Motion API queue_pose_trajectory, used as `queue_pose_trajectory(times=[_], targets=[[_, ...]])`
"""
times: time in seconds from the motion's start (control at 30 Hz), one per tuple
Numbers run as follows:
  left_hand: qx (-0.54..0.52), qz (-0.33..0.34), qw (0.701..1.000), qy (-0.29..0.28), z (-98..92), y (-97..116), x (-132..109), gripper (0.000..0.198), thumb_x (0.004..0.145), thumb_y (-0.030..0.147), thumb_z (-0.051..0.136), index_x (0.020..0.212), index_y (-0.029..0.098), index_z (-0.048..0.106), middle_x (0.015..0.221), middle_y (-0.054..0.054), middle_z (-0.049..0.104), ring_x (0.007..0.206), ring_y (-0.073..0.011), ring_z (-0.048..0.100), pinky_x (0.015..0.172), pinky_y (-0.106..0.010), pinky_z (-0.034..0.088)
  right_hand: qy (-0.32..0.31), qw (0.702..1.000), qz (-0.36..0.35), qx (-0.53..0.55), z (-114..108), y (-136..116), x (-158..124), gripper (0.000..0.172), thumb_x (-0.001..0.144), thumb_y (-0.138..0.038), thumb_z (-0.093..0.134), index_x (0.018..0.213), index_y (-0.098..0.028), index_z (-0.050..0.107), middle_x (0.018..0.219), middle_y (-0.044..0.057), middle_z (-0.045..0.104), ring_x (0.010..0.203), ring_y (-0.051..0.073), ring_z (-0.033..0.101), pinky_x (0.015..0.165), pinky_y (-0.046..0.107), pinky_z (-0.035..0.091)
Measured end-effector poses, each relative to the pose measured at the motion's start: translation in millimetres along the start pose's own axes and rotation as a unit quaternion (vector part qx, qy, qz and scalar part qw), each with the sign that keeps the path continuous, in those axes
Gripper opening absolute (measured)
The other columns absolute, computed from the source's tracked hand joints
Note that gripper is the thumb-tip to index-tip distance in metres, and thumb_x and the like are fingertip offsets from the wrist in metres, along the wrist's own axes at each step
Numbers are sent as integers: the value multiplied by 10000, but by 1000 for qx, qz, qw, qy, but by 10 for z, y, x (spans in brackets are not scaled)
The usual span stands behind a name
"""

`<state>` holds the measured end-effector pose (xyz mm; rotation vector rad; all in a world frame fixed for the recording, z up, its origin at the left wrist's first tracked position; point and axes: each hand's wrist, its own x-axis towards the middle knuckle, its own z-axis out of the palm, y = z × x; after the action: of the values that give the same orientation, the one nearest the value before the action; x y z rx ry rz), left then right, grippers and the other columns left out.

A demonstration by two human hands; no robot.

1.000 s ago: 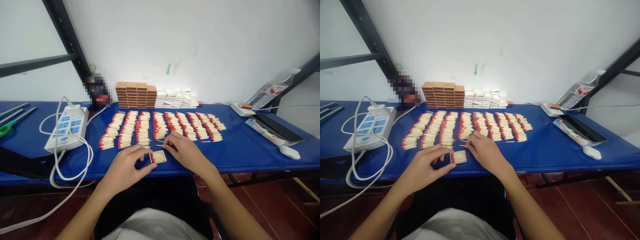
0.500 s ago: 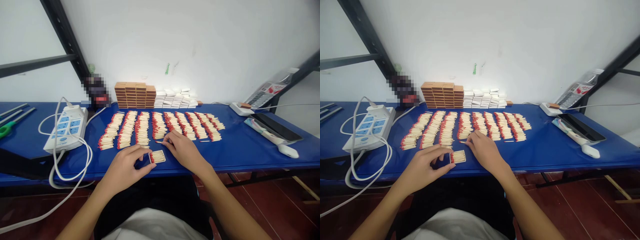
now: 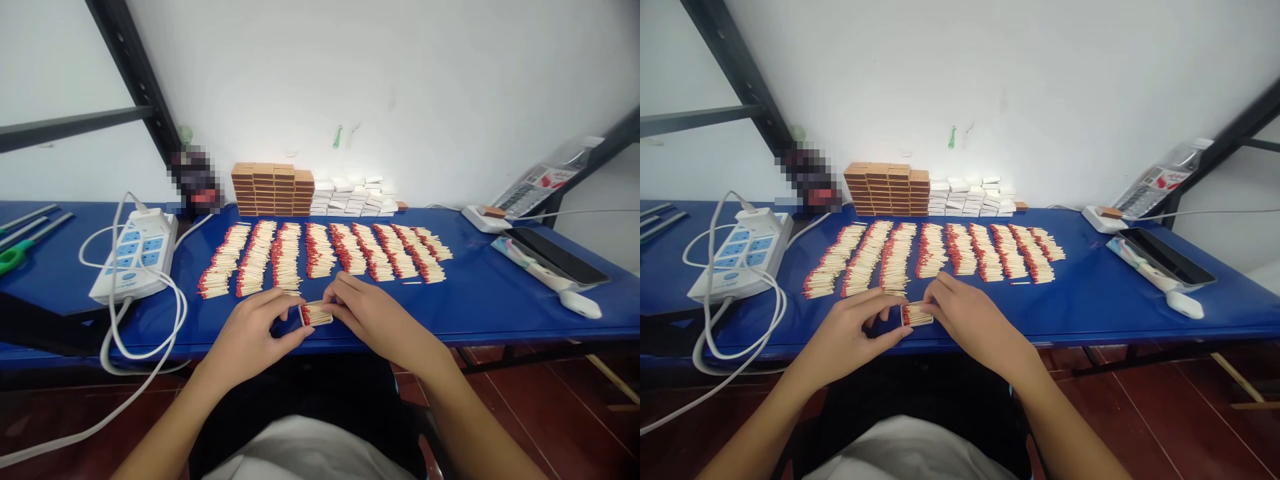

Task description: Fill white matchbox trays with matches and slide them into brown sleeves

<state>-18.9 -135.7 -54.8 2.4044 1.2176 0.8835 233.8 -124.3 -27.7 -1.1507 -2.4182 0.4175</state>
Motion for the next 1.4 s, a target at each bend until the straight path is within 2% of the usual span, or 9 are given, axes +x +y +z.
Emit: queue_pose_trajectory(times=[0.13, 0.23, 0.43, 0.63, 0.8, 0.93, 1.2, 1.4], targets=[[1, 6, 1000, 2, 6, -3, -5, 312, 965, 348, 802, 1252, 243, 735, 918, 7, 680, 725, -146, 594, 684, -277, 481, -29, 1000, -4, 3, -21, -16, -25, 57, 1101, -205, 591, 1046, -212, 605, 1068, 38, 659, 888, 193, 668, 781, 328, 499], [1, 11, 1000, 7, 7, -3, -10, 309, 964, 337, 803, 1250, 242, 732, 906, 13, 674, 716, -144, 591, 683, -276, 480, -48, 999, -2, 0, -22, -25, -42, 97, 1119, -253, 565, 1051, -209, 619, 1065, 39, 648, 885, 197, 668, 804, 350, 506], [0, 12, 1000, 6, 5, 4, -5, 290, 965, 339, 806, 1227, 240, 733, 909, 13, 676, 721, -142, 596, 689, -277, 484, -46, 999, 14, 20, -30, -41, -50, 79, 1109, -253, 591, 1042, -226, 622, 1053, 23, 662, 876, 185, 652, 770, 334, 498], [4, 12, 1000, 7, 5, -1, -10, 295, 963, 338, 808, 1234, 246, 737, 893, 18, 670, 733, -142, 603, 690, -279, 489, -63, 998, 8, 15, -37, -36, -43, 166, 1131, -300, 547, 1035, -225, 660, 1037, 31, 650, 835, 178, 644, 753, 320, 487], [2, 6, 1000, 5, 4, -4, -11, 321, 967, 353, 802, 1265, 253, 734, 904, 13, 678, 731, -141, 605, 686, -276, 496, -20, 999, 1, 36, -22, -35, -9, 111, 1105, -244, 593, 1013, -223, 652, 1016, 23, 667, 872, 178, 646, 773, 309, 475], [4, 2, 1000, -2, -4, 9, -6, 291, 972, 357, 792, 1236, 246, 737, 914, 4, 684, 735, -146, 605, 693, -278, 498, 15, 1000, 19, 12, 40, -42, 31, 46, 1070, -212, 644, 1025, -223, 643, 984, 21, 675, 821, 178, 627, 705, 305, 439], [5, 4, 1000, 0, -7, 25, 6, 258, 972, 353, 791, 1195, 231, 745, 918, 5, 683, 727, -145, 603, 685, -278, 487, 2, 999, 5, 32, 64, -46, 38, 87, 1086, -210, 614, 1057, -223, 696, 1011, 33, 666, 853, 176, 647, 762, 299, 479], [0, 2, 1000, -2, -10, 22, -8, 280, 971, 344, 794, 1223, 233, 742, 947, 2, 697, 723, -141, 596, 699, -280, 491, 1, 1000, 5, 22, 59, -23, 49, 93, 1091, -202, 604, 1016, -211, 658, 1000, 31, 676, 860, 182, 649, 763, 307, 481]])
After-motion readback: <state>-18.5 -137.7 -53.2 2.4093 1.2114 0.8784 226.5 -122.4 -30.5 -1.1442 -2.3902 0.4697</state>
